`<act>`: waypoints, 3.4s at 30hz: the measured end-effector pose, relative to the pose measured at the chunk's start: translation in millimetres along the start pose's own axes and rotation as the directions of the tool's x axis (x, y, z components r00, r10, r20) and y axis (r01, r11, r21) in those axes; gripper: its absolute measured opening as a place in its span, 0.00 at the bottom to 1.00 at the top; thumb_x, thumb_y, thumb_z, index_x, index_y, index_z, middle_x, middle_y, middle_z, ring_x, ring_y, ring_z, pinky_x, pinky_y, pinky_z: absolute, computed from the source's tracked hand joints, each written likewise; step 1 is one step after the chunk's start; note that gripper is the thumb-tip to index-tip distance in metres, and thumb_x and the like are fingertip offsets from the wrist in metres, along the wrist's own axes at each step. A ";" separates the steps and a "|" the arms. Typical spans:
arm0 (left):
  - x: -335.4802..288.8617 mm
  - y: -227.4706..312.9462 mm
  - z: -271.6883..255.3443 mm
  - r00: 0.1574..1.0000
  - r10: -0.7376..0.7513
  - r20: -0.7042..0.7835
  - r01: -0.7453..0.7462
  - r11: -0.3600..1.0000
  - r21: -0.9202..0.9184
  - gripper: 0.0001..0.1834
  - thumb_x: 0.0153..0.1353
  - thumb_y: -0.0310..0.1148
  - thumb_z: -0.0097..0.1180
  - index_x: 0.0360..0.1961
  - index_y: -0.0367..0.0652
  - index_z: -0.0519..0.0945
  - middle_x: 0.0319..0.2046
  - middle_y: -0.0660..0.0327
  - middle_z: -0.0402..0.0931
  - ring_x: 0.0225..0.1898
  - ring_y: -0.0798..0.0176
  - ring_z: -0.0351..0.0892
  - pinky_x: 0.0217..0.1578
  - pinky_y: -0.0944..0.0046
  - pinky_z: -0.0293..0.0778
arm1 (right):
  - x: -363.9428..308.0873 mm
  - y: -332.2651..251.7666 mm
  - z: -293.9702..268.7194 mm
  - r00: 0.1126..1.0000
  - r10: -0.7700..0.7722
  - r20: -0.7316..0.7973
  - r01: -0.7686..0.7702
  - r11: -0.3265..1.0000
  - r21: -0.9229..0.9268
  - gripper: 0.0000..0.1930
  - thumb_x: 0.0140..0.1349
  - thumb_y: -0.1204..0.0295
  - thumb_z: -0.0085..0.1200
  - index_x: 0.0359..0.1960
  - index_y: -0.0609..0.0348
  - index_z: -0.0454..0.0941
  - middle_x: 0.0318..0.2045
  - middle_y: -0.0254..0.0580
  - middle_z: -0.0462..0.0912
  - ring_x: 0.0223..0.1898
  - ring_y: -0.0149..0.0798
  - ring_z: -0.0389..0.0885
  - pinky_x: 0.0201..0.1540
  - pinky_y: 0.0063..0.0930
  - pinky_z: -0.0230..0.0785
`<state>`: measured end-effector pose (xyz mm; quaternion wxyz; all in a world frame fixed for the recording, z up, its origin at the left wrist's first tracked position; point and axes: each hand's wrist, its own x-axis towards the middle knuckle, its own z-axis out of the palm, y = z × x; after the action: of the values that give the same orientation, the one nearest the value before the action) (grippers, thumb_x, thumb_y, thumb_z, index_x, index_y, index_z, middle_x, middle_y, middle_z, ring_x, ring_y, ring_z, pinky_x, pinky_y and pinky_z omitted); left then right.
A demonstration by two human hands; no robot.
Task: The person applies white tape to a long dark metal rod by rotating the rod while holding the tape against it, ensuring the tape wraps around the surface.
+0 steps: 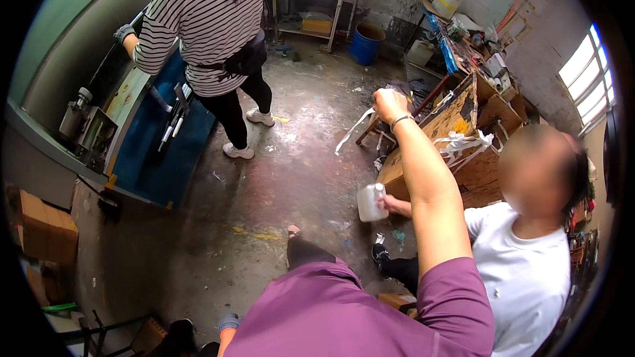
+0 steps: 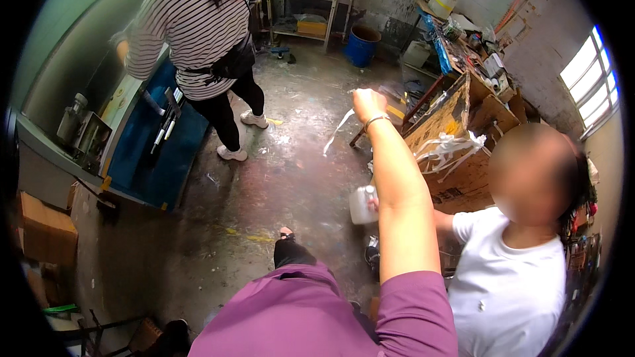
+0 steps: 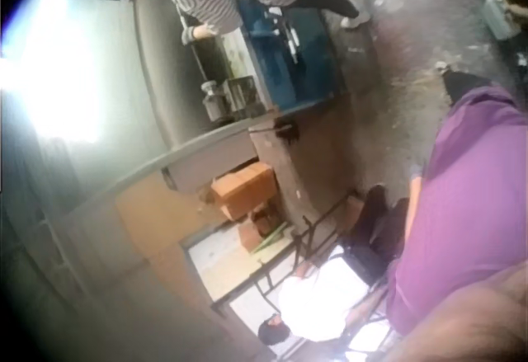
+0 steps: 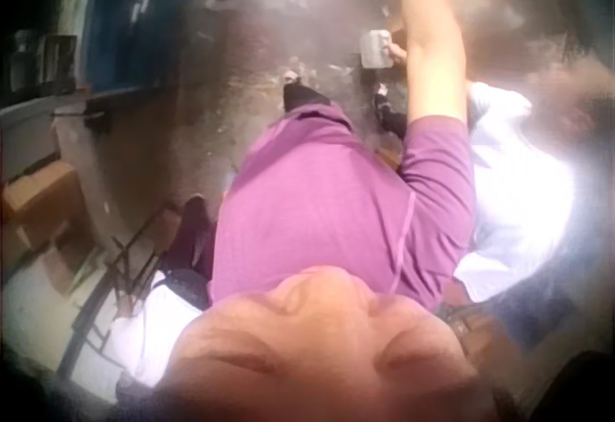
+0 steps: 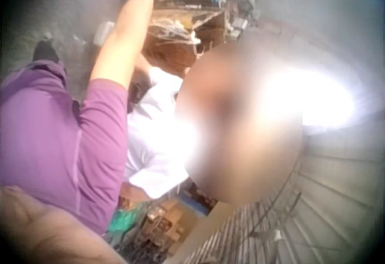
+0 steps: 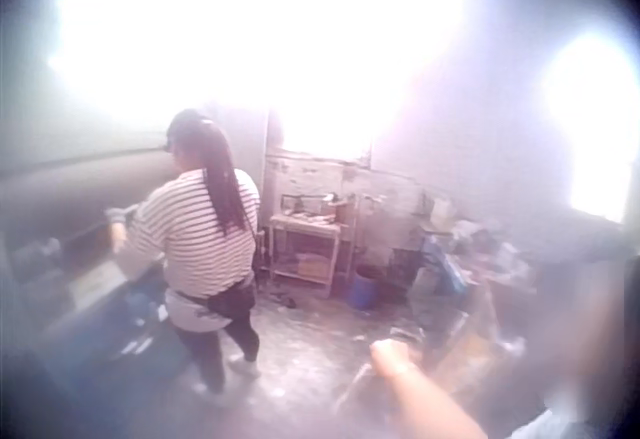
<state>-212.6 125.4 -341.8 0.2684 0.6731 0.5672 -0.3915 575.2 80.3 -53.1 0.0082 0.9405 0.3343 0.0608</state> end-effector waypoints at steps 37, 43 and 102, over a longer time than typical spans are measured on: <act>-37.1 181.7 -9.7 0.997 0.033 0.074 -0.014 0.970 -0.242 0.27 0.53 0.53 0.47 0.43 0.42 0.80 0.47 0.50 0.75 0.50 0.49 0.74 0.50 0.56 0.68 | -67.2 341.2 -60.8 0.946 0.325 0.007 -0.324 0.945 -0.046 0.24 0.32 0.61 0.66 0.33 0.57 0.73 0.31 0.51 0.80 0.37 0.53 0.78 0.37 0.42 0.71; -37.5 303.8 8.2 0.999 0.032 -0.023 -0.039 0.925 -0.379 0.28 0.50 0.56 0.50 0.45 0.50 0.79 0.45 0.54 0.77 0.47 0.49 0.76 0.48 0.57 0.69 | -34.4 382.4 -67.0 0.951 -0.019 -0.310 0.101 0.963 0.251 0.20 0.36 0.75 0.62 0.33 0.62 0.69 0.25 0.47 0.72 0.26 0.48 0.71 0.32 0.36 0.64; -154.0 227.4 328.6 0.981 -0.157 0.115 0.189 0.635 -0.749 0.24 0.55 0.48 0.41 0.41 0.44 0.80 0.44 0.50 0.76 0.43 0.46 0.77 0.45 0.53 0.71 | -171.6 51.4 22.5 0.665 -0.724 0.185 0.527 0.629 0.571 0.16 0.52 0.61 0.60 0.36 0.60 0.78 0.25 0.48 0.81 0.30 0.47 0.80 0.35 0.37 0.72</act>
<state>-72.1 -272.8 -413.1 0.4964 0.4349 0.7348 -0.1565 478.2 -67.1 -91.3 -0.1313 0.7225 0.6416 -0.2214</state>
